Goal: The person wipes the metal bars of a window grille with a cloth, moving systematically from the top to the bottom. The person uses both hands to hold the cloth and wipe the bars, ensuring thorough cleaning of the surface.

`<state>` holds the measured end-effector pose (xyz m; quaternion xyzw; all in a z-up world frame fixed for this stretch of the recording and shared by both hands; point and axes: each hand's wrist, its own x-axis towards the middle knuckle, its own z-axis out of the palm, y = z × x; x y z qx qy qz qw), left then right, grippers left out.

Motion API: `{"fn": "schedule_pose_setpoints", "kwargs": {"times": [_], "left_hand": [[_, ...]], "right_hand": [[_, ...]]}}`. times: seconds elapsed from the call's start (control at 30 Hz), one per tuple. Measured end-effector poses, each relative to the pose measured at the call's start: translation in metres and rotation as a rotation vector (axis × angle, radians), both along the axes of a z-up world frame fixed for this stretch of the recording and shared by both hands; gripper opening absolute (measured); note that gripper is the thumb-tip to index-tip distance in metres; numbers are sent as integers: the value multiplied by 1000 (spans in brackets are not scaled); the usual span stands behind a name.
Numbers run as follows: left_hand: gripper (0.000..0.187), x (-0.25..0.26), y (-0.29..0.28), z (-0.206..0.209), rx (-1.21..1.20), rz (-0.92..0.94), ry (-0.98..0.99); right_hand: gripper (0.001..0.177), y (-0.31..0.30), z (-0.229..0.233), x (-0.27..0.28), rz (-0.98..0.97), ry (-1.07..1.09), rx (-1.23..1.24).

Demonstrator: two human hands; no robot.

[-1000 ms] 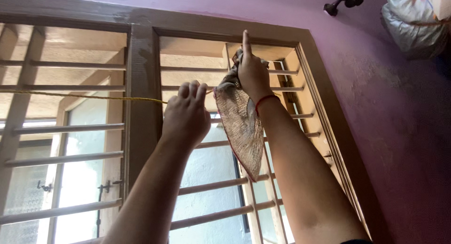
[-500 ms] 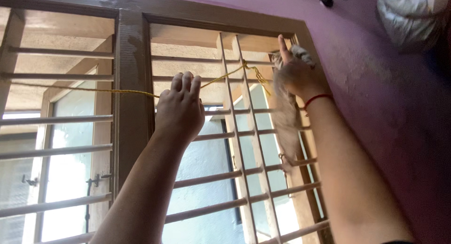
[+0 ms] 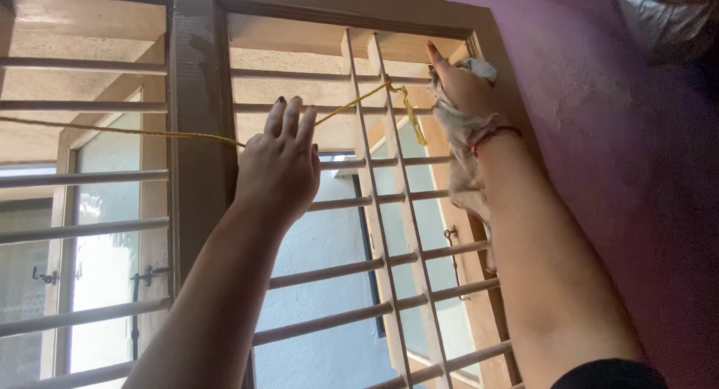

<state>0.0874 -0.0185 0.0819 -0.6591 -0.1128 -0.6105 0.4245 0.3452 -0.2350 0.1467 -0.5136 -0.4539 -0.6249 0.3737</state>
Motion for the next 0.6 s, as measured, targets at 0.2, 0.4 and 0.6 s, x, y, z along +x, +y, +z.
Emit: {"fn": "schedule_pose_setpoints", "kwargs": {"times": [0.2,0.4,0.6], "left_hand": [[56,-2,-4,-1,-11,51,7],[53,-8,-2,-6,71,-9,7],[54,-13,-7,-14,201,-87,42]], "right_hand": [[102,56,46,-37,163,317,-108],[52,22,25,-22,-86,436,-3],[46,1,-6,-7,-174,219,58]]}}
